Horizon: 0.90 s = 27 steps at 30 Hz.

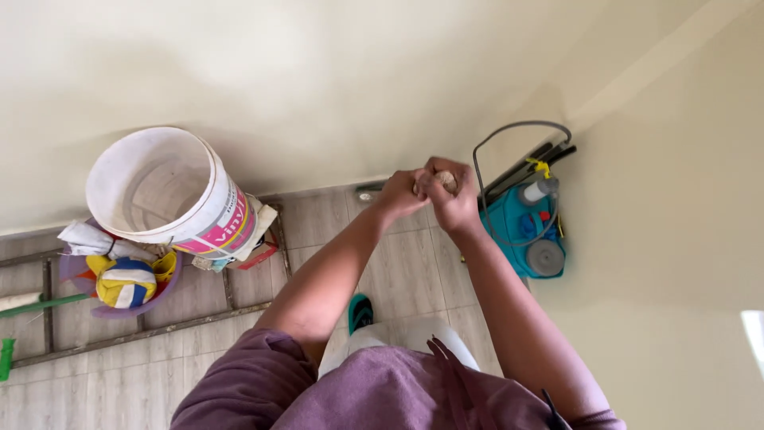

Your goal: The recorder is assembling a mop by attaching a metal component to a wooden handle.

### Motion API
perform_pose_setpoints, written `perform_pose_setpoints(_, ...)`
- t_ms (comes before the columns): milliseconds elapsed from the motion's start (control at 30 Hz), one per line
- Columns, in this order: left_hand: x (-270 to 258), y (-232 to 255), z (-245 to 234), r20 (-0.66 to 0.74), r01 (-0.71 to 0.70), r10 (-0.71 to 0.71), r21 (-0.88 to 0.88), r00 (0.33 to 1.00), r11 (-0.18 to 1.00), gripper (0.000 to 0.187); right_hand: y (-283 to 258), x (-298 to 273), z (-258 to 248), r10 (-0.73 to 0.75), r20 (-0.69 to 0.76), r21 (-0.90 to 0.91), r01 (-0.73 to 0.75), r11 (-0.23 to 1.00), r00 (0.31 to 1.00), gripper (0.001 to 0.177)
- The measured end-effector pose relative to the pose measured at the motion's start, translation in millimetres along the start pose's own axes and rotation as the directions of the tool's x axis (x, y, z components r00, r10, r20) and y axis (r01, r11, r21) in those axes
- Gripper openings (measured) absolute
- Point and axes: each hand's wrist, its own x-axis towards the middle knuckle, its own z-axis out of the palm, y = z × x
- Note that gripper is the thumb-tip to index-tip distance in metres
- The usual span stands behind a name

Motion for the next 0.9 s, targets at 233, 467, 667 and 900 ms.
perform_pose_setpoints(233,11.8,-6.8,-1.9,0.086,0.044,-0.029,-0.175,0.996,0.984,0.029,-32.2,30.1,-2.2,0.070,-0.063,0.104,-0.063,0.993,0.996,0.026)
perform_pose_setpoints(467,13.5,42.5,-8.8,0.254,0.076,-0.079,0.020,0.964,0.997,0.038,-10.6,28.9,-41.4,0.141,-0.193,0.239,-0.093,0.967,0.971,0.011)
perform_pose_setpoints(667,54.0,89.8,15.8,0.277,-0.097,0.008,0.306,0.961,0.947,0.050,-30.0,24.8,-81.9,0.159,-0.408,0.235,-0.065,0.970,0.899,0.013)
perform_pose_setpoints(900,89.8,72.9,62.1,0.144,-0.208,0.185,0.168,0.972,0.964,0.040,2.4,24.9,-83.9,0.013,-0.493,-0.063,-0.050,0.997,0.870,0.031)
